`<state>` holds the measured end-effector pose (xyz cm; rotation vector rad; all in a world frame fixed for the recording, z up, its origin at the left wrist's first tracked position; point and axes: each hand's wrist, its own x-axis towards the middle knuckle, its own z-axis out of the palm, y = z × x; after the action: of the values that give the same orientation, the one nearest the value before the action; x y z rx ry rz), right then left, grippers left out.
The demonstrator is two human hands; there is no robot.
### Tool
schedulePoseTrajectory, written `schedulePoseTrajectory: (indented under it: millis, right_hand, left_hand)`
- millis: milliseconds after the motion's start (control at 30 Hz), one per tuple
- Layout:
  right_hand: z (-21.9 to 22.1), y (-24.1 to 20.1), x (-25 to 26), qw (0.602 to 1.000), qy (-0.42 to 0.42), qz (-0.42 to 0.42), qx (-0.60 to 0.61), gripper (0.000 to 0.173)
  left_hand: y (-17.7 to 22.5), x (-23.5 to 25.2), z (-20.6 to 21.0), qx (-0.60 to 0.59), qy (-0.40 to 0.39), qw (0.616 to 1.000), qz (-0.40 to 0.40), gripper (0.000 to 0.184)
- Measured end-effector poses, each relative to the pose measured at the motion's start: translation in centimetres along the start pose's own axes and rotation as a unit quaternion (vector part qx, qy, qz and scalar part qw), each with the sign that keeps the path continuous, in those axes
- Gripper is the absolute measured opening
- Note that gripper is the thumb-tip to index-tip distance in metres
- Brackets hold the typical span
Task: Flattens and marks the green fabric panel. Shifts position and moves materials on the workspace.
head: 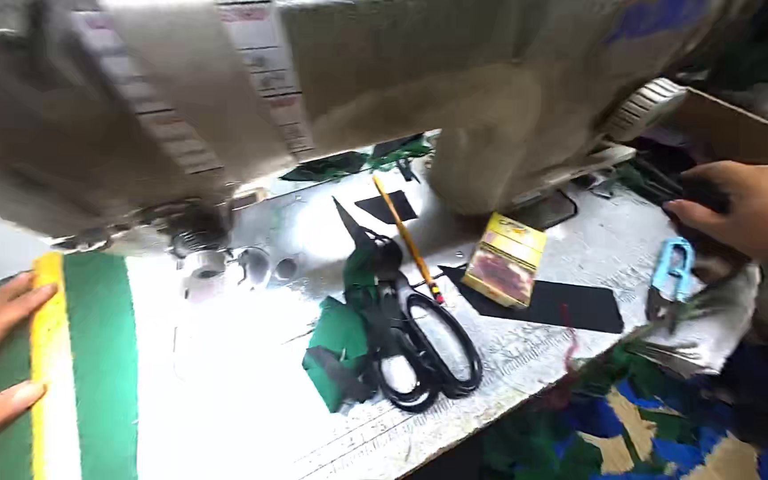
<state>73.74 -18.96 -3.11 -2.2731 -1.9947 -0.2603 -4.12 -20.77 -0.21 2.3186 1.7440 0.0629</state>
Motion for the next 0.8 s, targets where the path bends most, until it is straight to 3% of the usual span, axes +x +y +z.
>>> schedulePoseTrajectory:
  millis: [100,200,267,333,467,533,633,667,800]
  right_hand:
    - [0.9,-0.2,1.0,0.999,-0.011,-0.013,-0.033,0.041]
    - [-0.3,-1.8,1.2,0.997,-0.048,0.002,-0.054,0.042]
    - [-3.6,-6.4,0.1,0.991,-0.118,0.043,-0.055,0.046]
    - [-6.8,-11.8,-1.7,0.985,-0.157,0.033,-0.07,0.046]
    - [-7.8,-23.1,-4.5,0.974,-0.043,-0.22,0.043,0.046]
    - [-6.6,-29.3,-2.7,0.956,-0.012,-0.28,0.088,0.053]
    - [-5.2,-35.8,3.7,0.959,-0.091,-0.242,0.112,0.073]
    - [-4.6,-37.2,6.0,0.963,-0.079,-0.225,0.127,0.074]
    - [-3.7,-40.2,9.1,0.97,-0.11,-0.151,0.154,0.05]
  left_hand:
    - [-3.6,0.0,1.6,-0.009,0.045,0.998,0.032,0.099]
    - [-5.3,-0.4,3.2,-0.022,0.094,0.995,0.019,0.083]
    - [-4.3,-0.3,2.7,-0.055,0.077,0.993,-0.066,0.071]
    - [-4.5,0.0,2.4,-0.047,0.067,0.993,-0.079,0.073]
    - [-2.8,0.0,1.6,-0.049,0.045,0.992,-0.103,0.073]
    - [-4.1,-0.2,2.7,-0.071,0.089,0.992,-0.06,0.074]
    - [-5.4,-0.5,2.6,-0.025,0.095,0.995,0.028,0.096]
    - [-5.5,-0.4,2.4,-0.023,0.089,0.995,0.028,0.1]
    - [-6.3,-0.5,2.6,0.009,0.065,0.998,-0.021,0.105]
